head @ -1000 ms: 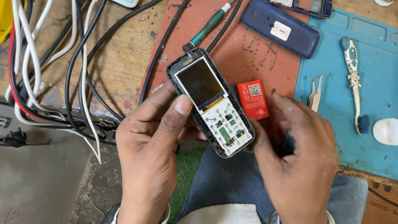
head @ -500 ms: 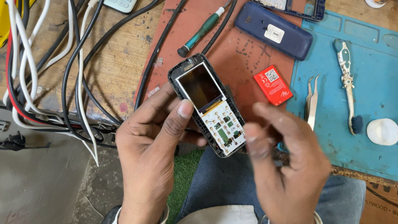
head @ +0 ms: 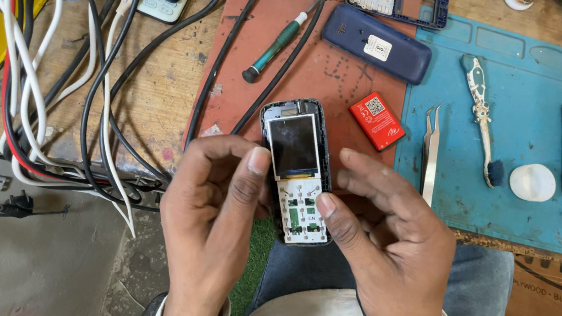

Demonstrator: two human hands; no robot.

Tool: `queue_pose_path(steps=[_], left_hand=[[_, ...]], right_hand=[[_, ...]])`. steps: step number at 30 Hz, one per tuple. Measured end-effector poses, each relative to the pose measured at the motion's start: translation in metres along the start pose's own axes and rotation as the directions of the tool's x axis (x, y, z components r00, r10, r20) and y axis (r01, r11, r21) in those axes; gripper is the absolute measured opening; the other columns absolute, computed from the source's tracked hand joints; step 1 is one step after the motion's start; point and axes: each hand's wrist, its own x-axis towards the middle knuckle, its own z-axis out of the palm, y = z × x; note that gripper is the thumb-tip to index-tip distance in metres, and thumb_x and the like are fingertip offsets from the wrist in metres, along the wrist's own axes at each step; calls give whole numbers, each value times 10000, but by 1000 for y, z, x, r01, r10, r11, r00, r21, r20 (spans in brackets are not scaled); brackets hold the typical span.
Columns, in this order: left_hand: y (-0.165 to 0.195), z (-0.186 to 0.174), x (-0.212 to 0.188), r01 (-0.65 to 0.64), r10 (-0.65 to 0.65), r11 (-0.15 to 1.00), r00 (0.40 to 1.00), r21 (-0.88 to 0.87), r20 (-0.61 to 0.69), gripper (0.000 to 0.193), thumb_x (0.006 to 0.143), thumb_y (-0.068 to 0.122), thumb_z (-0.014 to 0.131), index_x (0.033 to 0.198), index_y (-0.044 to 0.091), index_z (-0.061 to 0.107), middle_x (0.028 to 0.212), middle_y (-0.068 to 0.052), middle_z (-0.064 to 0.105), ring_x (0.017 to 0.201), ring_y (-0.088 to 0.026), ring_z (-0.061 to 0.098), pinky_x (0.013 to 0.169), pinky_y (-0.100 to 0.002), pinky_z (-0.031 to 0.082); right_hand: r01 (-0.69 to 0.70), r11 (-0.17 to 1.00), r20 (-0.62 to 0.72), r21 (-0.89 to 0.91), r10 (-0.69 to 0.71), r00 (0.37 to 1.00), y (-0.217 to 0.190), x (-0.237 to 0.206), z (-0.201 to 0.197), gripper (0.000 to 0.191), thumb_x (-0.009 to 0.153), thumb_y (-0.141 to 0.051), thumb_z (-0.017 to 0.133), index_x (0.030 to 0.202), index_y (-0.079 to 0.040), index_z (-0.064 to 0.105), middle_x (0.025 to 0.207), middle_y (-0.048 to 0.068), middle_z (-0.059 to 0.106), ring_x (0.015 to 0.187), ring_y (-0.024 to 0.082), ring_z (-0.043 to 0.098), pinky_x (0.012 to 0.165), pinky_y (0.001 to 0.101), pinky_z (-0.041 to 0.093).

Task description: The person assembles a mobile phone by connecting a battery to the motherboard, placing the motherboard into the phone casing, and attaching the keypad. They use tweezers to connect a ribbon cable to the battery.

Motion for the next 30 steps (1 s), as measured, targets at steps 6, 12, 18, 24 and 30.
queue_pose_path(steps=[6,12,18,24,30], left_hand=[[12,-2,-8,-178,156,894,984,412,86,317,813,218,879,888,41,627,776,-1,660,602,-32,564,503,-203,443],[1,-4,-3,-13,8,998,998,68,68,243,873,137,793,877,40,571,784,7,641,658,-18,536,564,-202,453],[3,1,-6,-66,57,971,997,228,45,282,829,151,810,869,40,553,716,-6,604,592,-52,525,519,-222,436],[14,17,12,-402,414,642,898,653,147,364,817,261,850,948,42,591,873,-106,641,760,-280,621,657,-396,492],[8,33,49,-555,470,354,801,753,370,341,815,273,817,1020,56,651,1019,-122,682,944,-353,598,831,-493,456]], right_hand=[[222,975,126,7,-221,967,4,-18,6,527,910,-7,753,1402,14,567,1119,120,770,1005,135,753,873,265,626],[320,885,-5,-338,-342,940,-8,3,-10,399,967,-65,763,1346,-26,647,1156,110,787,1027,143,754,927,299,617],[537,270,295,-799,-601,742,-14,61,-24,461,823,-166,837,1208,16,660,989,198,725,868,394,680,759,459,535],[438,306,249,-845,-499,830,-22,73,-30,379,912,-102,796,1278,-55,714,881,173,726,704,340,696,664,441,535],[369,773,83,-516,-384,920,-18,58,-45,313,1013,-10,611,1321,-18,558,1021,162,695,821,201,770,636,279,568]])
